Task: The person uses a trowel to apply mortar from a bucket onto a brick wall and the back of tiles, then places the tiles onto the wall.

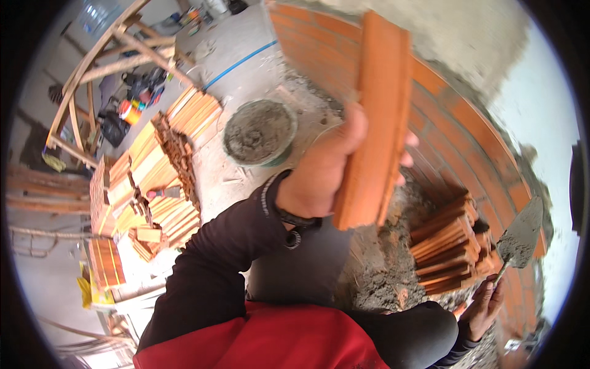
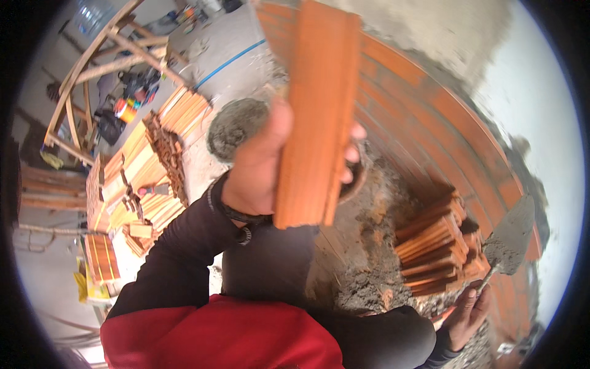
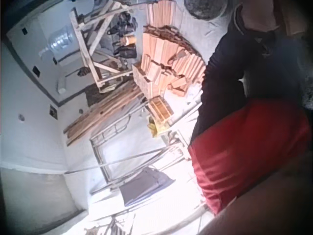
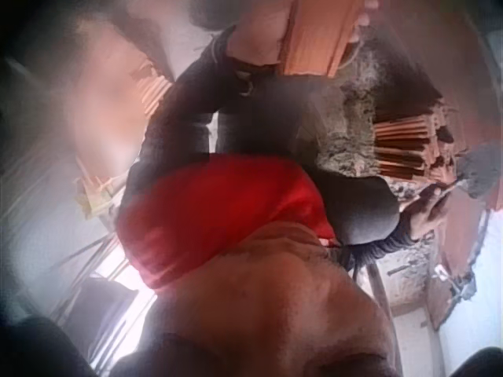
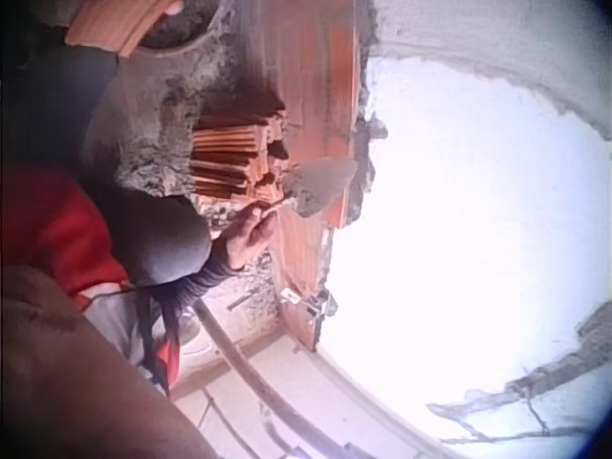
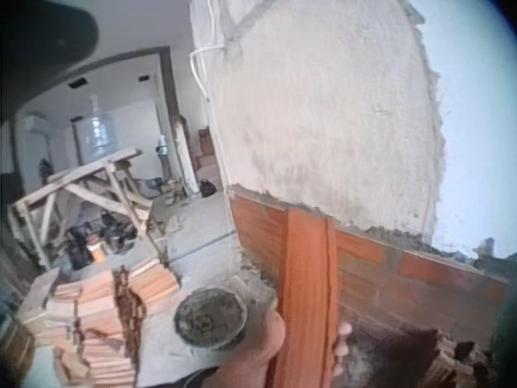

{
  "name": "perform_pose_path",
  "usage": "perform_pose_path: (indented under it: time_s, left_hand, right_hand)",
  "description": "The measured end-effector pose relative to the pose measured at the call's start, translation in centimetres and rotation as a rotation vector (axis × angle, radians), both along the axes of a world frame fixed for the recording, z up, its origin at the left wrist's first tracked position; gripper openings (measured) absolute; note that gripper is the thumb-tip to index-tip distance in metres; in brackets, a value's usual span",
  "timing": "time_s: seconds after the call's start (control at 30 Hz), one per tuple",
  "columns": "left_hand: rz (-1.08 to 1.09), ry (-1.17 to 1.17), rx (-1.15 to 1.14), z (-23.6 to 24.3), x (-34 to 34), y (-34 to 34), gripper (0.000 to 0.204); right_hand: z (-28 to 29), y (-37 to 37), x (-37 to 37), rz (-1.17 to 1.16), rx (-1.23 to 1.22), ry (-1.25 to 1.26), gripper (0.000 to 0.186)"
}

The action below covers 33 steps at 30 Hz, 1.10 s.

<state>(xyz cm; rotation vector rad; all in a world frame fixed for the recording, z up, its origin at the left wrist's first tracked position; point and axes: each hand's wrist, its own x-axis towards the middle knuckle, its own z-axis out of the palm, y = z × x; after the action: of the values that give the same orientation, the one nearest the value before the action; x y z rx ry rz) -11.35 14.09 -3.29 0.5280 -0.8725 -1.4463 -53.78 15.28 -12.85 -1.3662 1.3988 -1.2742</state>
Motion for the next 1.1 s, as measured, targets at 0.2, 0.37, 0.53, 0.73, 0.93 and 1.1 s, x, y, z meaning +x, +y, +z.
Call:
perform_pose_path:
  time_s: [0.2, 0.37, 0.53, 0.73, 0.93, 1.1]
  left_hand:
    - [0.694, -0.021, -0.033, -3.6, 17.2, 7.7, 0.069]
    - [1.058, 0.056, 0.202, -10.5, 22.9, 15.0, 0.064]
    - [1.147, 0.132, 0.424, -15.4, 22.7, 17.8, 0.066]
    - [1.167, 0.248, 0.514, -21.0, 21.5, 20.5, 0.061]
    - [1.149, 0.318, 0.55, -24.0, 19.8, 21.2, 0.06]
    - [1.159, 0.347, 0.562, -24.9, 19.1, 21.2, 0.059]
  right_hand:
    - [6.9, -8.3, 11.2, 0.366, -0.115, 0.602, 0.023]
    - [9.6, -13.8, 27.1, 0.757, -0.437, 1.008, 0.023]
    - [9.9, -15.4, 42.9, 0.957, -0.723, 1.351, 0.017]
    - [7.5, -13.8, 57.8, 1.155, -0.934, 1.749, 0.022]
    - [4.8, -12.5, 62.7, 1.136, -1.186, 1.941, 0.015]
    - [4.6, -10.5, 63.2, 1.135, -1.167, 2.078, 0.011]
